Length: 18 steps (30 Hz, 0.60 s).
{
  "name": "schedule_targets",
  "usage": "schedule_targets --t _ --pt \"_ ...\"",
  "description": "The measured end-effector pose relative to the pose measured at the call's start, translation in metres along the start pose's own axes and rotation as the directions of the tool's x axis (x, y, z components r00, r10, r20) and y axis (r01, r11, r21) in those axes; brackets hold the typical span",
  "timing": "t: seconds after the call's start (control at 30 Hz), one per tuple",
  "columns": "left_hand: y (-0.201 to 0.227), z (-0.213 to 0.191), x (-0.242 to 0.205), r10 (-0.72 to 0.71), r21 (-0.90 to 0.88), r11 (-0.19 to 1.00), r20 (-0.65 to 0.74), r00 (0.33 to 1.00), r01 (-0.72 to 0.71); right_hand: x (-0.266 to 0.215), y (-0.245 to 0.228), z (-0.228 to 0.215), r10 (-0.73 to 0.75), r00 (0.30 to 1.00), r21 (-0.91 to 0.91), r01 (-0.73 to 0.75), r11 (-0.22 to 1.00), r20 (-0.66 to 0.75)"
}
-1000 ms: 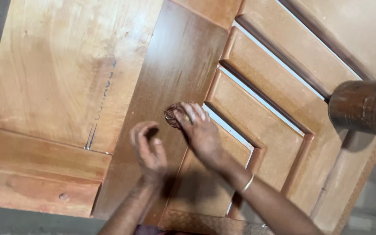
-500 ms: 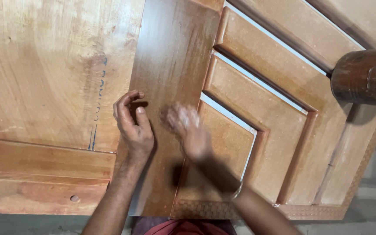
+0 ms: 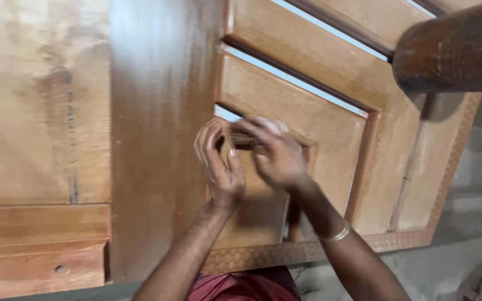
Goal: The person applies a liquid finish to a wooden door panel using a cloth. They repeatedly dip the cloth into a metal container and wipe the surface, covering flat areas and recessed grooves.
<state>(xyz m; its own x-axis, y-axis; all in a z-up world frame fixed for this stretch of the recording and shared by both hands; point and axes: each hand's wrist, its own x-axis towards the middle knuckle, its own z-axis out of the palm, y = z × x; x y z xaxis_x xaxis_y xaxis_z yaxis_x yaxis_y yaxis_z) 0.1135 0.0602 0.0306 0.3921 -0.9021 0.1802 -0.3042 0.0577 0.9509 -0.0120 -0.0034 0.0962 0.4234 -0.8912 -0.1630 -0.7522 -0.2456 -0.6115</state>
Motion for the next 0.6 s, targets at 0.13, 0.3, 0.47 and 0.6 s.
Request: schedule_targets --t 0.13,0.3,0.47,0.6 --pt "0.005 0.026 -0.015 -0.049 -0.087 0.995 -0.059 0.997 0.043 0.0 0.015 -0.005 -0.003 0.997 0.002 0.004 1.0 -0.08" --pt "-0.007 0.052 0.003 0.091 0.156 0.982 0.099 0.991 -0.106 -0.05 0.113 -0.062 0.083 0.911 -0.3 -0.217 0.929 -0.403" --pt "-0.016 0.062 0.011 0.11 0.201 0.971 0.124 0.986 -0.133 -0.041 0.17 -0.073 0.33 0.879 -0.348 -0.446 0.825 -0.345" --pt "-0.02 0.064 0.007 0.11 0.118 0.987 0.006 0.994 -0.11 0.05 0.13 0.012 0.082 0.948 -0.442 -0.219 0.87 -0.308"
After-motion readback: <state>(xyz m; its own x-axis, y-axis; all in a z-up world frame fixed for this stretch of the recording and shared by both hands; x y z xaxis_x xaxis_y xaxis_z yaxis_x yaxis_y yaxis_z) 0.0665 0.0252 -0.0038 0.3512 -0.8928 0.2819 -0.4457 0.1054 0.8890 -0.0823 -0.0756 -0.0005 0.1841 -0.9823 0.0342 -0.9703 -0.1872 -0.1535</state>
